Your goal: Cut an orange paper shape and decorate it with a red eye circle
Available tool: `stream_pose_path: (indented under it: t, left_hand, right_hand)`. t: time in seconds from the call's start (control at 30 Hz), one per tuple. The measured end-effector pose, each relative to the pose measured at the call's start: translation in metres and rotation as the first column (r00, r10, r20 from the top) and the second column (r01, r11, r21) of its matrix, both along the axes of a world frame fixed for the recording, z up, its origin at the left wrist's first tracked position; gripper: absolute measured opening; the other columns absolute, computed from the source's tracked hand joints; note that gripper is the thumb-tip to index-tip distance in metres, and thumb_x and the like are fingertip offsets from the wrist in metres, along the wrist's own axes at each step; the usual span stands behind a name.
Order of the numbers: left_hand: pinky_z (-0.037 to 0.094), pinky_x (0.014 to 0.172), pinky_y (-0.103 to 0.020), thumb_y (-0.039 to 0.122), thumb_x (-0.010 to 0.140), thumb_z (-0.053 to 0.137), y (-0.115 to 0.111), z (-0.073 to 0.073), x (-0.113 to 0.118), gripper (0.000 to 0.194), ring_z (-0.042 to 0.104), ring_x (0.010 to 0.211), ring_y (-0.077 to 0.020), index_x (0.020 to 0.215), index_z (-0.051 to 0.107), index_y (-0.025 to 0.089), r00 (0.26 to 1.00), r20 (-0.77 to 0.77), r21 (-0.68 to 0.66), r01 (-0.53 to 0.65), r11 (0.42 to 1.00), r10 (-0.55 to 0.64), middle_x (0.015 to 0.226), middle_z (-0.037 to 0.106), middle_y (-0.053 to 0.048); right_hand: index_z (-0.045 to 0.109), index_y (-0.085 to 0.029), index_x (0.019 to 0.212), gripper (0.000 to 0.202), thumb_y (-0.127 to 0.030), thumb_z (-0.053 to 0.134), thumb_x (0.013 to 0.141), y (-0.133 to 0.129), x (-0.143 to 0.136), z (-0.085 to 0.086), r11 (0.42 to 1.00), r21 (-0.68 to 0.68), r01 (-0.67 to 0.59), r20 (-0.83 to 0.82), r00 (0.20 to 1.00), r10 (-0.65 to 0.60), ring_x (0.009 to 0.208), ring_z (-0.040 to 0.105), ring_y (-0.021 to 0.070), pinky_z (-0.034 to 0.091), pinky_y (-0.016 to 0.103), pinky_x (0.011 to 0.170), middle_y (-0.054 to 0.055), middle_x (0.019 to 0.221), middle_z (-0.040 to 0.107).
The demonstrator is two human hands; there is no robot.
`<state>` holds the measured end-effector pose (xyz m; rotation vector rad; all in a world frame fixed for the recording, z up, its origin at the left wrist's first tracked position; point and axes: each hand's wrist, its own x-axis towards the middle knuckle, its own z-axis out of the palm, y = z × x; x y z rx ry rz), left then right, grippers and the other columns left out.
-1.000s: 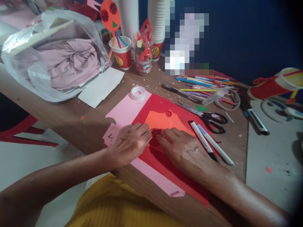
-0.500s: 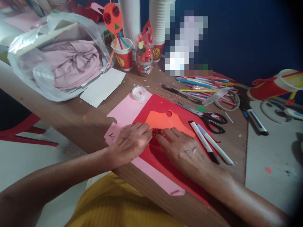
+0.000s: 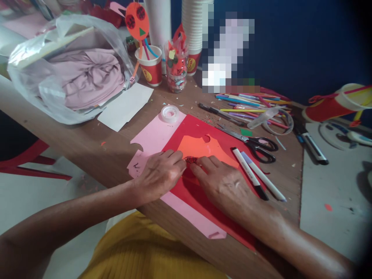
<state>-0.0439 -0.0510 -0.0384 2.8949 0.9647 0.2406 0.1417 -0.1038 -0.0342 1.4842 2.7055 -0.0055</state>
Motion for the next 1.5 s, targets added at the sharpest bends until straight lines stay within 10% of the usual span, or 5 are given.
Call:
stream_pose_path:
  t: [1.5]
  left_hand:
    - [0.046, 0.06, -0.028, 0.011, 0.091, 0.041, -0.0093, 0.0038, -0.0041, 0.024, 0.054, 0.069, -0.0165, 0.096, 0.064, 0.011, 0.997, 0.074, -0.011, -0.021, 1.0, 0.022, 0.076, 0.059, -0.006]
  right_hand:
    - [0.053, -0.014, 0.111, 0.031, -0.007, 0.05, 0.081, -0.0003, 0.0002, 0.0094, 0.997, 0.072, -0.018, 0.03, 0.999, 0.016, 0.073, 0.051, 0.02, 0.031, 0.028, 0.05, 0.009, 0.091, 0.058]
